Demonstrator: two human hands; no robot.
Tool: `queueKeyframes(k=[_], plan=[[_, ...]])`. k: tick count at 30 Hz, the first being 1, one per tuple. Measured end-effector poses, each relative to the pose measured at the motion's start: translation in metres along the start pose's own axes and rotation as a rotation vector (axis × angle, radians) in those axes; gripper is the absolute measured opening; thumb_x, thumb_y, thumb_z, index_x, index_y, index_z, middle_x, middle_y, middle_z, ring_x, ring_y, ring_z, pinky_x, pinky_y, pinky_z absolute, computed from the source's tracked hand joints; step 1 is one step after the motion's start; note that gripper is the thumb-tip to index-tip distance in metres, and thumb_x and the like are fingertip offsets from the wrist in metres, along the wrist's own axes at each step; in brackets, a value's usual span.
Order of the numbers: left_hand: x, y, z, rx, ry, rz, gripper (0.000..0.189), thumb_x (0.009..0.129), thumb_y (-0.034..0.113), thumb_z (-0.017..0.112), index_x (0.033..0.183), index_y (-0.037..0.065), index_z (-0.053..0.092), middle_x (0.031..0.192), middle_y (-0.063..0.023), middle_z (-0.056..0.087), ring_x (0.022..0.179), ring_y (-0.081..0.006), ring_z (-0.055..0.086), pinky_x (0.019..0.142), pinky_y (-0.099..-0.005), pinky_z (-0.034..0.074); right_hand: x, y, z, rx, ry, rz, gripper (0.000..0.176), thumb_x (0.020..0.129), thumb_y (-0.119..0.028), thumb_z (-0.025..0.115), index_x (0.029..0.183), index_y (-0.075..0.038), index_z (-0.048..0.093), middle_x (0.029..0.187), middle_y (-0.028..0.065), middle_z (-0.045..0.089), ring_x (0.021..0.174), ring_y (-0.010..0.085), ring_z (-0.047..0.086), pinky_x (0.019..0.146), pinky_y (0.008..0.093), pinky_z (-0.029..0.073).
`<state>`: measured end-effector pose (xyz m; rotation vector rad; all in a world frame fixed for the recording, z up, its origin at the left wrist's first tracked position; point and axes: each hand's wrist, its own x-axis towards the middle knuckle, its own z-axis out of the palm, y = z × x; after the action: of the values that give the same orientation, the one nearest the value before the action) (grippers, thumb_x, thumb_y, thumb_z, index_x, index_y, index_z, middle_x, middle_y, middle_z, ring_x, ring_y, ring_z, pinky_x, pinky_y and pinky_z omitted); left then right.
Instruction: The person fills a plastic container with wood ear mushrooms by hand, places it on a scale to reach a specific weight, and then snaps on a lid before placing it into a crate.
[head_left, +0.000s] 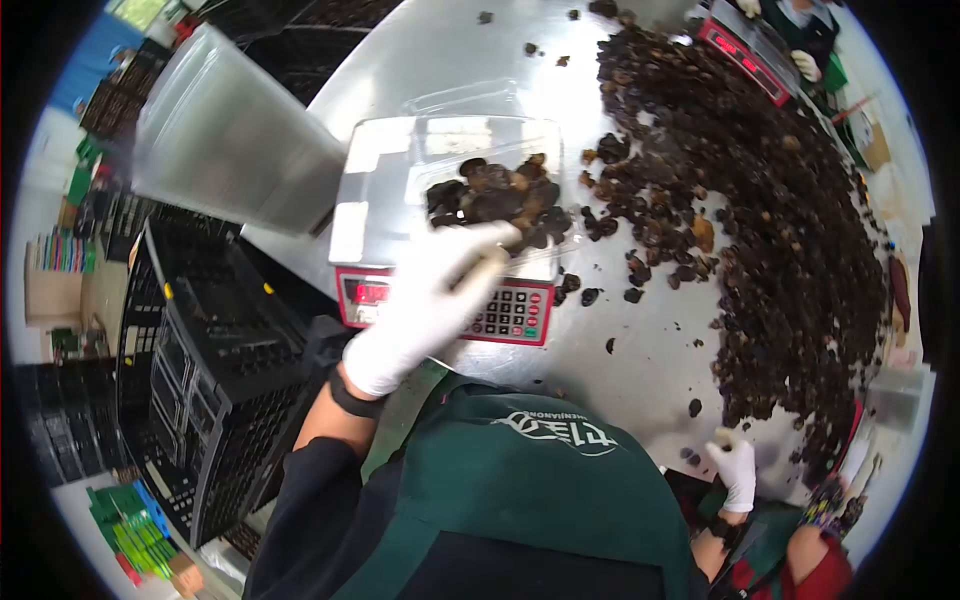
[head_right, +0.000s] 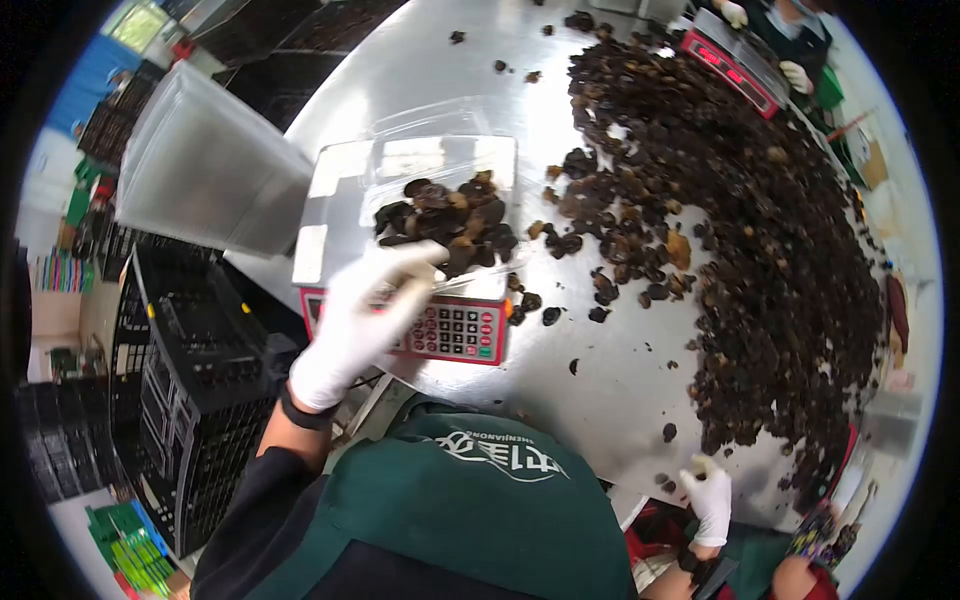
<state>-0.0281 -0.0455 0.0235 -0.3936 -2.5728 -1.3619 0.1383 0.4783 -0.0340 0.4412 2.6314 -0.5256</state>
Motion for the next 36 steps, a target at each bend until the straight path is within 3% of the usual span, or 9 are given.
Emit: queueKeyframes(k=[5,8,11,14,16,22,27,31,36], plan=[[0.033,-0.012,-0.027,0.015,0.174,-0.112,0.028,0.092,0.001,0.064,0.12,0.001,0.067,0.094,-0.0052,0.072,0.085,-0.0097,0.064,0.082,-0.0246,0.051,0.039,-0.129,-0.011,0.724,-0.008,-0.205,0.03,0.084,0.001,0.055,0.112,0.001,0.064,0.1,0.0017,0.064,0.091,0.0086,0.056,0.08,0.0225,0.045],[0.044,-0.007,-0.022,0.043,0.151,-0.053,0.029,0.092,0.001,0.064,0.12,0.003,0.068,0.094,-0.0044,0.072,0.084,-0.0096,0.064,0.083,-0.0245,0.05,0.082,-0.229,-0.003,1.041,-0.166,-0.26,0.02,0.09,-0.007,0.056,0.107,-0.004,0.067,0.081,-0.0012,0.063,0.062,0.002,0.047,0.052,0.0184,0.033],[0.045,-0.003,-0.014,0.057,0.113,-0.015,0.029,0.089,0.0,0.066,0.117,0.002,0.068,0.094,-0.0073,0.069,0.083,-0.0144,0.064,0.079,-0.0275,0.052,0.115,-0.329,-0.001,1.108,-0.152,-0.539,0.017,0.094,-0.011,0.056,0.107,-0.003,0.065,0.087,0.0014,0.065,0.055,0.003,0.044,0.045,0.0191,0.031],[0.04,-0.007,-0.013,0.056,0.119,-0.014,0.031,0.089,-0.001,0.065,0.12,0.003,0.066,0.097,-0.0081,0.069,0.086,-0.015,0.065,0.081,-0.0283,0.052,0.124,-0.398,0.0,1.213,-0.173,-0.659,0.02,0.096,-0.013,0.057,0.112,-0.005,0.066,0.087,-0.0006,0.064,0.066,0.0032,0.05,0.056,0.0186,0.039],[0.036,-0.01,-0.017,0.051,0.133,-0.049,0.032,0.089,-0.001,0.064,0.121,0.003,0.067,0.097,-0.0075,0.072,0.085,-0.0132,0.067,0.083,-0.0276,0.052,0.142,-0.422,0.013,1.133,-0.115,-0.791,0.025,0.096,-0.014,0.058,0.119,-0.006,0.065,0.09,-0.0019,0.062,0.08,0.0039,0.052,0.071,0.0194,0.042],[0.029,-0.031,-0.032,0.096,0.191,-0.127,0.031,0.091,-0.001,0.063,0.121,0.001,0.066,0.098,-0.0077,0.073,0.088,-0.0125,0.066,0.086,-0.0276,0.051,0.168,-0.442,0.029,1.346,-0.195,-0.79,0.028,0.096,-0.012,0.055,0.121,-0.003,0.062,0.093,-0.0012,0.058,0.079,0.0064,0.05,0.076,0.0221,0.043],[0.037,-0.035,-0.043,0.101,0.242,-0.169,0.028,0.093,-0.001,0.061,0.12,0.0,0.067,0.097,-0.005,0.071,0.089,-0.0094,0.063,0.086,-0.0253,0.049,0.169,-0.434,0.009,1.556,-0.213,-0.653,0.024,0.101,-0.017,0.056,0.118,-0.002,0.064,0.076,-0.0051,0.053,0.061,0.0011,0.043,0.053,0.0162,0.035],[0.048,-0.047,-0.06,0.085,0.334,-0.162,0.028,0.095,0.001,0.061,0.122,0.001,0.066,0.099,-0.0049,0.071,0.092,-0.0091,0.064,0.088,-0.0247,0.049,0.173,-0.396,-0.009,1.379,-0.149,-0.651,0.017,0.099,-0.014,0.059,0.104,-0.002,0.07,0.073,-0.0053,0.057,0.06,0.0016,0.043,0.055,0.0175,0.036],[0.056,-0.046,-0.069,0.156,0.304,-0.191,0.027,0.096,0.004,0.06,0.123,0.001,0.066,0.101,-0.005,0.071,0.093,-0.0092,0.064,0.088,-0.0249,0.05,0.138,-0.372,-0.004,0.402,0.072,-0.933,0.022,0.082,-0.02,0.074,0.097,-0.004,0.071,0.087,0.0076,0.07,0.077,0.0162,0.066,0.073,0.0279,0.052]])
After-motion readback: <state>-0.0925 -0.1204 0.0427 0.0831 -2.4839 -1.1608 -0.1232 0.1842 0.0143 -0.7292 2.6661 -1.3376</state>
